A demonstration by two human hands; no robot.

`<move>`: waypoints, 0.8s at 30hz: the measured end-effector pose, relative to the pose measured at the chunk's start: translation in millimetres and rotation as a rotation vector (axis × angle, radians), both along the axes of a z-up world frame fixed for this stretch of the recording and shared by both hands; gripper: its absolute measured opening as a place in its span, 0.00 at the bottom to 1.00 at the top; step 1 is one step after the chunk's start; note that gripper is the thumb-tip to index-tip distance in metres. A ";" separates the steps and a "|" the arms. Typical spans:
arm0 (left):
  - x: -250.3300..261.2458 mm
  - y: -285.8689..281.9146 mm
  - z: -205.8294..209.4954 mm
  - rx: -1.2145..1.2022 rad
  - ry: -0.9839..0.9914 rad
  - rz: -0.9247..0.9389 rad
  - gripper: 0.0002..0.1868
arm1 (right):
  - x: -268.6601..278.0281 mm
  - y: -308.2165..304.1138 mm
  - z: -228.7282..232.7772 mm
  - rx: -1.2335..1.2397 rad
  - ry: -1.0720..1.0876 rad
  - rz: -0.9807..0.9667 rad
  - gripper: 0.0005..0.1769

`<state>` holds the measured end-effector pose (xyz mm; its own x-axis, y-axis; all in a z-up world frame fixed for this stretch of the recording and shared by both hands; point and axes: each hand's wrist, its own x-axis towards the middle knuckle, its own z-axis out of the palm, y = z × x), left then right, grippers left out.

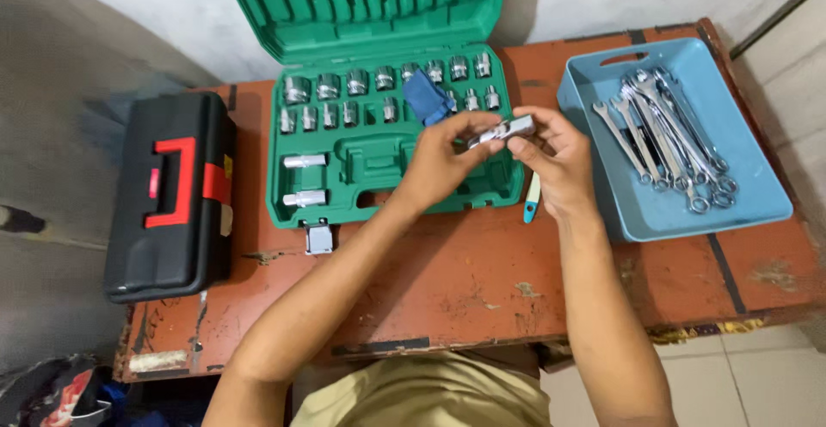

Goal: The person wipes chrome socket bits and combination wrenches with a blue cloth, occasionally brushing them, and seats the sockets back into their fitted green plastic case, working one piece at a time over a worn wooden table.

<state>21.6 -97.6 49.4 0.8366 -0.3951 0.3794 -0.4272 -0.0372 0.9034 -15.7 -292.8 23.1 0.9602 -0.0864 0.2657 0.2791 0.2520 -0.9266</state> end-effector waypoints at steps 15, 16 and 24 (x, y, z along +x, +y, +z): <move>-2.6 32.0 -14.9 0.258 -0.203 -0.039 0.20 | -13.0 -3.8 13.8 -0.751 -0.025 0.058 0.19; -0.9 33.5 -14.9 0.241 -0.163 -0.046 0.20 | -14.8 0.1 17.3 -0.853 -0.124 0.043 0.19; 9.0 17.3 -12.6 -0.011 0.210 0.070 0.21 | -11.3 28.0 18.6 -0.679 -0.048 0.005 0.26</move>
<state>30.5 -80.3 36.8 0.9231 -0.3298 0.1980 -0.2266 -0.0500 0.9727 -27.0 -264.8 41.7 0.9460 0.1186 0.3018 0.3240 -0.3796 -0.8665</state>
